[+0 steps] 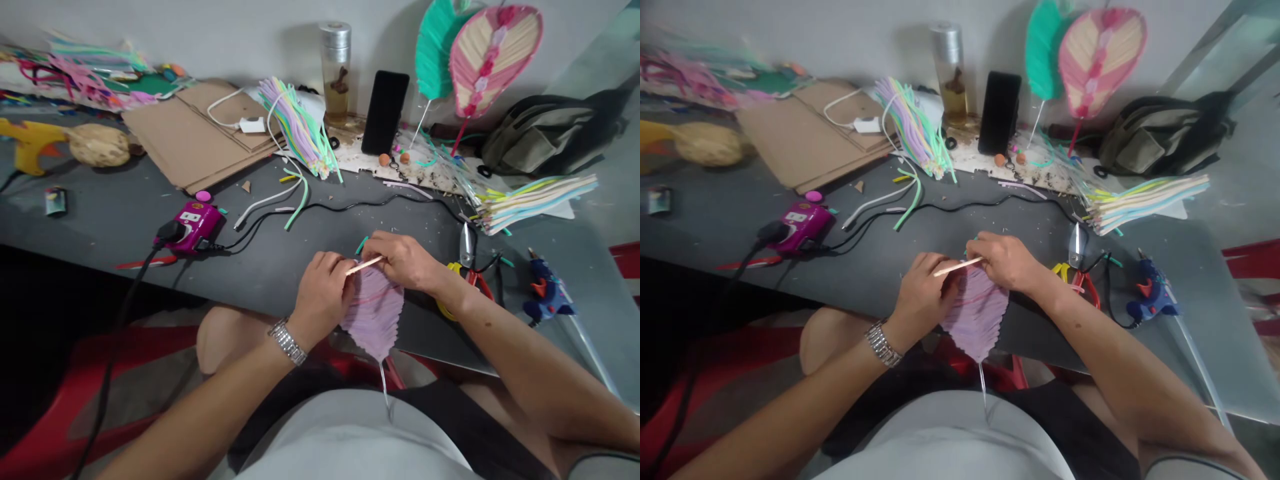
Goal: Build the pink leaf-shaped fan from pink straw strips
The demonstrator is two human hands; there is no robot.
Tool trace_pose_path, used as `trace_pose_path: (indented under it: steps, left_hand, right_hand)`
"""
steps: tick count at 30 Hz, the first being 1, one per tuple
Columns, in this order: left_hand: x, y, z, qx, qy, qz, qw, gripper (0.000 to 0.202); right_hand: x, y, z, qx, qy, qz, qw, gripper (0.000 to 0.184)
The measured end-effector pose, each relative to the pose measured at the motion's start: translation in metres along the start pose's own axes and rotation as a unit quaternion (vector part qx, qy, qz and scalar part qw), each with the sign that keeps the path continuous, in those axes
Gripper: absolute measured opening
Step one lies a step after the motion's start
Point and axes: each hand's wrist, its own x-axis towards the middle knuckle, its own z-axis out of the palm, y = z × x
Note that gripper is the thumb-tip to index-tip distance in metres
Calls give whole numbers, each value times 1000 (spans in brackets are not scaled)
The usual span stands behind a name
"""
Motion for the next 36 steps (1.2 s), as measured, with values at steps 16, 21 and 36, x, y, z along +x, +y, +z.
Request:
trace_pose_path:
  steps: [16, 21, 36]
  left_hand:
    - [6, 2, -1, 35, -21, -1, 999, 9]
    - [6, 1, -1, 27, -35, -9, 999, 8]
    - [6, 2, -1, 28, -72, 12, 997, 16]
  right_hand:
    - [1, -8, 9, 3, -24, -3, 1000, 24]
    - [-6, -14, 27, -3, 64, 34, 997, 22]
    - [-26, -25, 48, -108, 163, 27, 980, 23]
